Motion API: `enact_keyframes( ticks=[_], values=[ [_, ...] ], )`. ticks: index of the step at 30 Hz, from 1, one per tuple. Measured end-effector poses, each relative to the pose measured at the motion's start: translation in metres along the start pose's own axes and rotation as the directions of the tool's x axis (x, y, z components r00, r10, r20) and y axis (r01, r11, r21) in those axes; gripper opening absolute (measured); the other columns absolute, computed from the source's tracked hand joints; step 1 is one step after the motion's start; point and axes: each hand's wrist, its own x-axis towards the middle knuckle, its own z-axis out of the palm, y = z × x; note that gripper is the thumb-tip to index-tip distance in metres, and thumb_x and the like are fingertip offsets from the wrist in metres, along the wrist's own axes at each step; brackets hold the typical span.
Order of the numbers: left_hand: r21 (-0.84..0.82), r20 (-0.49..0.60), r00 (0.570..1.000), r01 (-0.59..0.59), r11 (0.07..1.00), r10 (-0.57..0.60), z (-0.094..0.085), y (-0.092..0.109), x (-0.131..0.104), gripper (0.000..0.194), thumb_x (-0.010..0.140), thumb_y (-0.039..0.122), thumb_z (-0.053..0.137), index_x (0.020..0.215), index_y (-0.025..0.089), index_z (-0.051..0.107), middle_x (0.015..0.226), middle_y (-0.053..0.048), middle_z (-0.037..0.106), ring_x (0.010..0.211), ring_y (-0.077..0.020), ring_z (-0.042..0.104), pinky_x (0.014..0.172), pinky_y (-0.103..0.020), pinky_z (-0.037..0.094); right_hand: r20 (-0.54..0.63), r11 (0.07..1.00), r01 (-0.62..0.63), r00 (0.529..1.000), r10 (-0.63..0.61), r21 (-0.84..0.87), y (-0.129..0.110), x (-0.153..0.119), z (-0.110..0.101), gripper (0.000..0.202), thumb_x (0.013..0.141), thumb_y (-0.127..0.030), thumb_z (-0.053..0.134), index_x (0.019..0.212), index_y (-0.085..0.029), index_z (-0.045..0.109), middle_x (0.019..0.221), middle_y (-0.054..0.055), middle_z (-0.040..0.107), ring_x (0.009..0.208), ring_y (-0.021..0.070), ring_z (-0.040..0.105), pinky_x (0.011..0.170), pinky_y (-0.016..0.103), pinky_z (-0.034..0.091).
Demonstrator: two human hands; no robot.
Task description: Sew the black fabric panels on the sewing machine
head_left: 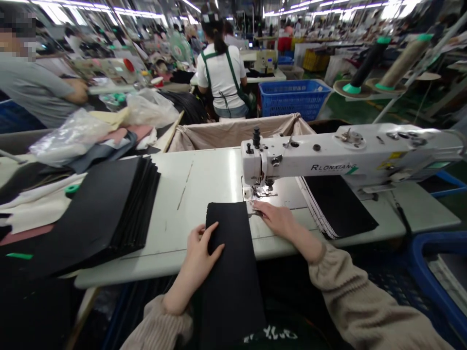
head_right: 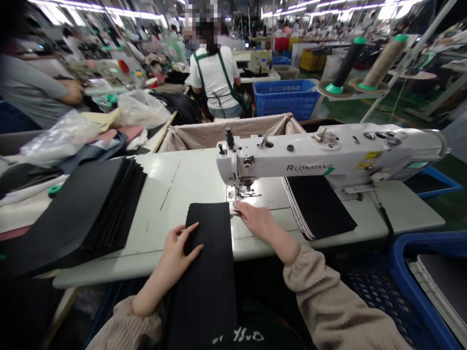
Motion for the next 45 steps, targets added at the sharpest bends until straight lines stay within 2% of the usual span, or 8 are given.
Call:
enact_keyframes(
  ticks=[2, 4, 8, 12, 17, 20, 27, 45],
  values=[
    [0.138, -0.107, 0.993, -0.036, 0.99, 0.051, -0.002, -0.006, -0.003, 0.06, 0.088, 0.034, 0.062, 0.145, 0.027, 0.043, 0.154, -0.014, 0.029, 0.143, -0.0375, 0.03, 0.113, -0.059, 0.031, 0.017, 0.988, -0.008, 1.0, 0.011, -0.153, 0.009, 0.018, 0.008, 0.054, 0.095, -0.021, 0.045, 0.147, -0.031, 0.039, 0.15, 0.002, 0.047, 0.118, 0.0222, 0.061, 0.086, 0.034, 0.053],
    [0.196, -0.032, 0.989, -0.136, 0.971, 0.145, 0.0, -0.005, 0.002, 0.062, 0.092, 0.034, 0.057, 0.15, 0.029, 0.034, 0.161, -0.01, 0.021, 0.149, -0.0356, 0.017, 0.117, -0.059, 0.023, 0.03, 0.977, 0.017, 0.999, -0.011, -0.214, 0.015, 0.025, 0.013, 0.057, 0.094, -0.021, 0.046, 0.149, -0.032, 0.036, 0.15, 0.002, 0.047, 0.116, 0.0221, 0.062, 0.086, 0.033, 0.053],
    [0.165, 0.239, 0.923, -0.346, 0.924, 0.303, 0.004, 0.002, 0.028, 0.07, 0.093, 0.044, 0.055, 0.154, 0.032, 0.023, 0.158, -0.007, 0.031, 0.147, -0.0317, 0.025, 0.118, -0.055, 0.023, 0.012, 0.974, 0.002, 1.0, 0.001, -0.228, 0.027, 0.016, 0.017, 0.053, 0.094, -0.022, 0.045, 0.147, -0.033, 0.041, 0.148, 0.0, 0.05, 0.115, 0.0215, 0.062, 0.084, 0.032, 0.053],
    [0.136, 0.268, 0.893, -0.407, 0.903, 0.362, 0.007, 0.009, 0.063, 0.073, 0.086, 0.055, 0.063, 0.148, 0.027, 0.038, 0.149, -0.011, 0.044, 0.139, -0.0338, 0.038, 0.115, -0.054, 0.029, -0.032, 0.97, -0.05, 0.999, 0.044, -0.238, 0.036, 0.007, 0.021, 0.049, 0.096, -0.025, 0.041, 0.145, -0.027, 0.045, 0.148, 0.004, 0.05, 0.114, 0.0231, 0.062, 0.083, 0.034, 0.052],
    [0.011, 0.284, 0.829, -0.505, 0.863, 0.482, 0.022, 0.023, 0.089, 0.059, 0.087, 0.052, 0.062, 0.136, 0.021, 0.049, 0.156, -0.011, 0.036, 0.146, -0.0289, 0.03, 0.121, -0.049, 0.02, -0.033, 0.959, -0.057, 0.998, 0.05, -0.278, 0.036, 0.009, 0.025, 0.05, 0.097, -0.028, 0.039, 0.147, -0.029, 0.043, 0.149, 0.004, 0.048, 0.105, 0.0237, 0.066, 0.077, 0.035, 0.052],
    [-0.041, 0.3, 0.813, -0.511, 0.858, 0.499, 0.034, 0.032, 0.096, 0.063, 0.087, 0.053, 0.062, 0.139, 0.023, 0.045, 0.157, -0.01, 0.034, 0.146, -0.0269, 0.029, 0.122, -0.046, 0.021, -0.029, 0.959, -0.045, 0.999, 0.038, -0.281, 0.036, 0.011, 0.026, 0.051, 0.097, -0.029, 0.039, 0.148, -0.032, 0.04, 0.149, 0.002, 0.048, 0.101, 0.0222, 0.067, 0.074, 0.032, 0.052],
    [-0.029, 0.284, 0.832, -0.489, 0.872, 0.477, 0.05, 0.04, 0.106, 0.065, 0.088, 0.055, 0.06, 0.142, 0.022, 0.043, 0.158, -0.01, 0.031, 0.148, -0.0274, 0.026, 0.121, -0.046, 0.022, -0.022, 0.96, -0.032, 0.999, 0.027, -0.279, 0.038, 0.011, 0.026, 0.052, 0.097, -0.029, 0.039, 0.148, -0.029, 0.041, 0.149, 0.003, 0.049, 0.103, 0.023, 0.066, 0.074, 0.033, 0.052],
    [-0.012, 0.307, 0.787, -0.559, 0.829, 0.535, 0.044, 0.037, 0.111, 0.066, 0.088, 0.052, 0.061, 0.144, 0.021, 0.042, 0.158, -0.009, 0.032, 0.148, -0.0254, 0.025, 0.123, -0.045, 0.019, -0.009, 0.955, -0.027, 1.0, 0.025, -0.296, 0.04, 0.012, 0.027, 0.053, 0.096, -0.026, 0.042, 0.149, -0.031, 0.04, 0.151, 0.001, 0.046, 0.105, 0.0208, 0.065, 0.074, 0.031, 0.052]
  ],
)
